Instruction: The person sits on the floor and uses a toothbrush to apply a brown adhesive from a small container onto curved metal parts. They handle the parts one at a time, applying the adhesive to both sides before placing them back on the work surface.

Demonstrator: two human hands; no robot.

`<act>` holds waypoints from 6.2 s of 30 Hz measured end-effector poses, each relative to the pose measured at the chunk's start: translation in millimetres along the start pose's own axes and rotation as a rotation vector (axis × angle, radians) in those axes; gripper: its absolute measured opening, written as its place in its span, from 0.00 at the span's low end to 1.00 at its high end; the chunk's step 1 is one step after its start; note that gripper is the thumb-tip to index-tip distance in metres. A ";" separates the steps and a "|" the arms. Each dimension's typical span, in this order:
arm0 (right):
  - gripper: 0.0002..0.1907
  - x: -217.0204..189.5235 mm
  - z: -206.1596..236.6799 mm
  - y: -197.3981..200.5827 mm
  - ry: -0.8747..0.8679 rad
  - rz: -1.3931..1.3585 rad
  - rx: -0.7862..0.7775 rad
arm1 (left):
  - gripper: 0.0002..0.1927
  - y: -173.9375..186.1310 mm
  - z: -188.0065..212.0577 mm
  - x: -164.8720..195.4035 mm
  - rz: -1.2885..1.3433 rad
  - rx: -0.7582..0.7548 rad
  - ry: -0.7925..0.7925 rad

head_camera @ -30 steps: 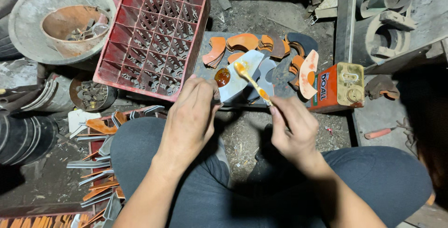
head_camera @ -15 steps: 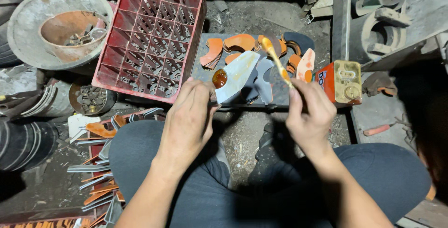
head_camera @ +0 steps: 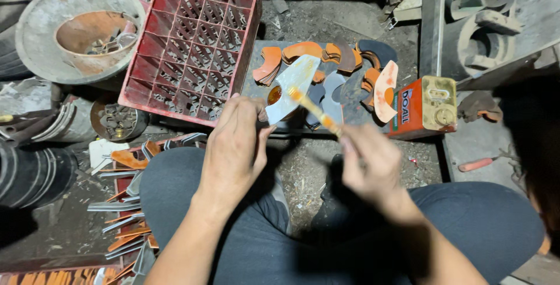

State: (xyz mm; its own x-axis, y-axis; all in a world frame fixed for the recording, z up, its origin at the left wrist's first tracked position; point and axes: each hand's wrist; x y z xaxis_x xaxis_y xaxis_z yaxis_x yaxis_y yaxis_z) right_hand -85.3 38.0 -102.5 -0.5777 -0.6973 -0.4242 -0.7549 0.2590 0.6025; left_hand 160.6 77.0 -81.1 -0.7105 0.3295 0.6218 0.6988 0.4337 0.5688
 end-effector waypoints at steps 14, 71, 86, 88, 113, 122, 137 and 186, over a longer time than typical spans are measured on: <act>0.10 8.9 -3.8 1.4 -0.067 0.076 0.123 | 0.21 -0.9 2.0 0.9 0.017 0.010 -0.058; 0.11 -18.8 15.1 -5.7 0.004 -0.051 -0.021 | 0.21 -1.6 9.2 2.2 -0.013 0.029 -0.042; 0.10 1.1 6.2 7.7 -0.009 0.001 0.004 | 0.21 -2.9 8.1 6.4 -0.012 0.018 -0.082; 0.10 4.0 3.6 3.3 -0.029 0.064 0.042 | 0.22 -3.2 8.0 6.3 -0.017 0.013 -0.109; 0.09 22.8 13.8 20.2 -0.495 -0.202 0.261 | 0.23 -54.2 33.4 22.1 1.637 0.214 1.068; 0.09 -0.4 16.2 7.4 -0.185 -0.181 -0.065 | 0.12 -71.7 45.2 6.8 1.602 0.302 0.986; 0.07 24.6 17.2 8.3 -0.129 -0.050 0.057 | 0.10 -71.9 47.7 5.7 1.621 0.235 0.963; 0.11 77.9 2.2 53.1 -1.010 -0.832 -0.350 | 0.16 -31.3 -55.6 41.6 -0.244 -0.410 -0.546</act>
State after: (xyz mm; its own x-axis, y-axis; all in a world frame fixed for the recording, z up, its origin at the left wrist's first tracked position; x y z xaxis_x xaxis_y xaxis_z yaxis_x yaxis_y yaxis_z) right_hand -171.0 -1.1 -105.0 -0.0804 0.2671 -0.9603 -0.9591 -0.2832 0.0015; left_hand 113.7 30.5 -43.1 -0.7151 0.6816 0.1550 0.4137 0.2339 0.8799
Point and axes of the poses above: each hand's wrist, its own z-axis away from the middle knuckle, its own y-axis out of the back of the hand, x = y × z, and after that the axes turned 6 degrees about x, right-handed
